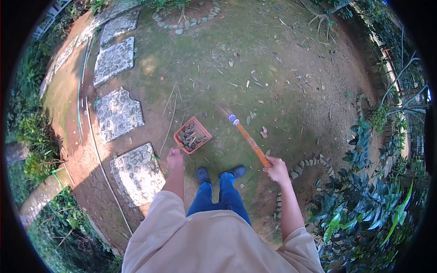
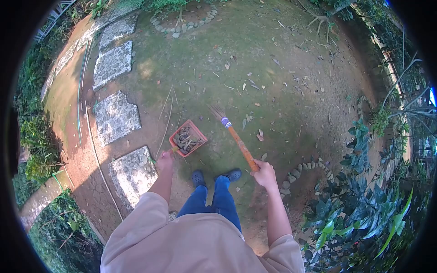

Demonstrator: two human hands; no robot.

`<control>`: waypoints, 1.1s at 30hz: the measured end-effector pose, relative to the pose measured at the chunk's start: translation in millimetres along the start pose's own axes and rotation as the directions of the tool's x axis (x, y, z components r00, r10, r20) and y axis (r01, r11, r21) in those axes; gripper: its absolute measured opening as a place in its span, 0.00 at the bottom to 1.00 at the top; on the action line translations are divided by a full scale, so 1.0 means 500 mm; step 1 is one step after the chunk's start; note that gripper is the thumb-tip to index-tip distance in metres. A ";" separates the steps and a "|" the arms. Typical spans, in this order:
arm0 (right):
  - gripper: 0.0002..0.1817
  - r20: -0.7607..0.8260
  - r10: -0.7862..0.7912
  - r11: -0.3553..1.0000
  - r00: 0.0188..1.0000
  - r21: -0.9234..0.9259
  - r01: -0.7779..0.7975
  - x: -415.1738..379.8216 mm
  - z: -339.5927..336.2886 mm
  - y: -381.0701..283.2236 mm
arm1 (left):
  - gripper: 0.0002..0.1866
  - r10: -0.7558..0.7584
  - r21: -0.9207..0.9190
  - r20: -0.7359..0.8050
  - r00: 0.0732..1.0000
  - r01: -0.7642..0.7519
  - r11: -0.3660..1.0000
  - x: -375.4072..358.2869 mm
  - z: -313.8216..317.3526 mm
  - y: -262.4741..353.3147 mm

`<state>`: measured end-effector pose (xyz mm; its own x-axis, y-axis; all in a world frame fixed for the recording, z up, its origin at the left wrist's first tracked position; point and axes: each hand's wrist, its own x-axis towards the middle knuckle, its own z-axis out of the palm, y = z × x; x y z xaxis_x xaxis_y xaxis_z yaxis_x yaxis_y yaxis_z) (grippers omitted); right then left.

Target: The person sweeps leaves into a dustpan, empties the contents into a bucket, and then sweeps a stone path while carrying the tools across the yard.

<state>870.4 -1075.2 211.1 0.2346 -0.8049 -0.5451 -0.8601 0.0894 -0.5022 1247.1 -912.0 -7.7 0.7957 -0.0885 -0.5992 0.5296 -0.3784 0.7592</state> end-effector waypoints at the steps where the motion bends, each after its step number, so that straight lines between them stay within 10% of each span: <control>1: 0.33 0.007 -0.015 1.000 1.000 -0.005 0.015 0.001 0.008 -0.002 | 0.27 -0.009 0.014 0.002 1.000 0.009 1.000 -0.001 -0.001 0.002; 11: 0.34 0.254 0.123 0.976 0.959 0.143 -0.162 -0.154 -0.078 -0.026 | 0.28 -0.041 -0.067 0.002 0.999 0.041 0.997 0.017 -0.017 0.006; 33: 0.34 0.099 -0.018 0.995 0.995 0.102 0.008 -0.089 0.028 -0.105 | 0.20 -0.031 -0.116 -0.109 0.994 0.019 0.993 0.046 -0.275 -0.088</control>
<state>911.5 -1036.2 252.5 0.2937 -0.7444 -0.5997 -0.8074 0.1426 -0.5725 1282.5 -770.9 -20.0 0.8060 0.0242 -0.5914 0.5748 -0.2706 0.7722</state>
